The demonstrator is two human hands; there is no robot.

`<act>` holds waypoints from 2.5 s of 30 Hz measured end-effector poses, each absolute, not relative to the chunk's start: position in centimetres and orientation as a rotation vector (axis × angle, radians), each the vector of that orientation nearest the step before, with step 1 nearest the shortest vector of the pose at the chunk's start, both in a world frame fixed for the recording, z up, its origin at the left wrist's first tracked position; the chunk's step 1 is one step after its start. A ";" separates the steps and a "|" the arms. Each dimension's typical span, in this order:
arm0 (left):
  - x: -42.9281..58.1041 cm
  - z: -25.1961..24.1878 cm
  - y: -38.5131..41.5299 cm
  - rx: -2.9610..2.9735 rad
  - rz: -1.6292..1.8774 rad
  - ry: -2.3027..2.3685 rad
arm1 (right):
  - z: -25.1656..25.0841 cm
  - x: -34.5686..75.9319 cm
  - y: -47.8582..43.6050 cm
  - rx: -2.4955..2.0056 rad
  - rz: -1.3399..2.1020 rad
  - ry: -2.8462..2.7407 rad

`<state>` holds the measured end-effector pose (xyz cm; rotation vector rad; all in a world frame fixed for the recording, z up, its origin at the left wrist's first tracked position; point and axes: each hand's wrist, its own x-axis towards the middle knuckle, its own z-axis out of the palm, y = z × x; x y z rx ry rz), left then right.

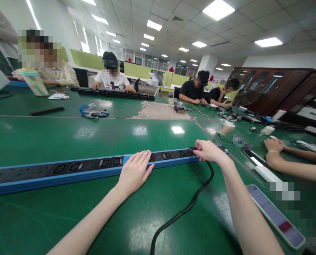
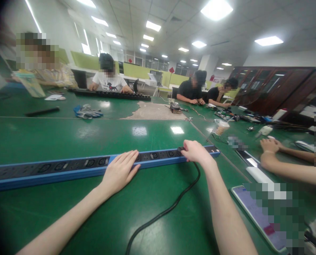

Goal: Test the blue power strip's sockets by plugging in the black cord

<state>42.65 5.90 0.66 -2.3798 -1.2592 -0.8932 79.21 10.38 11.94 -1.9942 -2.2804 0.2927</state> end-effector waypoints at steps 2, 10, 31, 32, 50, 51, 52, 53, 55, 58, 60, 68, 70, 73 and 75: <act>42.7 0.7 5.9 -2.380 -0.903 -1.255 | 12.1 79.1 10.3 -1.979 0.310 -2.295; 42.6 0.8 5.9 -2.385 -0.890 -1.265 | 11.8 78.1 10.1 -2.093 0.420 -2.238; 42.7 0.8 5.8 -2.394 -0.894 -1.267 | 12.4 75.9 10.1 -2.344 -0.003 -2.234; 42.7 0.8 5.8 -2.393 -0.891 -1.267 | 12.5 75.7 10.0 -2.345 -0.067 -2.243; 42.7 0.7 5.9 -2.393 -0.891 -1.268 | 11.0 76.1 10.8 -2.254 -0.176 -2.339; 42.7 0.7 5.9 -2.394 -0.889 -1.271 | 10.9 76.1 10.8 -2.250 -0.172 -2.336; 42.7 0.7 5.9 -2.396 -0.890 -1.272 | 10.8 76.2 10.8 -2.246 -0.168 -2.336; 42.7 0.7 5.9 -2.397 -0.894 -1.271 | 10.8 76.2 10.9 -2.243 -0.159 -2.337; 42.7 0.7 5.9 -2.396 -0.904 -1.264 | 10.8 76.4 11.0 -2.243 -0.104 -2.349; 42.7 0.7 5.9 -2.387 -0.906 -1.255 | 11.3 76.8 11.4 -2.219 0.030 -2.388; 42.7 0.7 5.9 -2.381 -0.900 -1.256 | 11.7 77.1 11.5 -2.192 0.101 -2.424; 42.7 0.7 6.0 -2.396 -0.869 -1.278 | 12.6 76.8 11.0 -2.199 0.008 -2.545; 42.7 0.7 5.9 -2.400 -0.868 -1.283 | 12.4 76.2 10.8 -2.254 -0.088 -2.524; 42.7 0.8 5.9 -2.400 -0.876 -1.286 | 12.2 75.5 10.7 -2.276 -0.144 -2.497; 42.7 0.9 5.9 -2.396 -0.883 -1.279 | 12.3 75.4 10.7 -2.279 -0.027 -2.482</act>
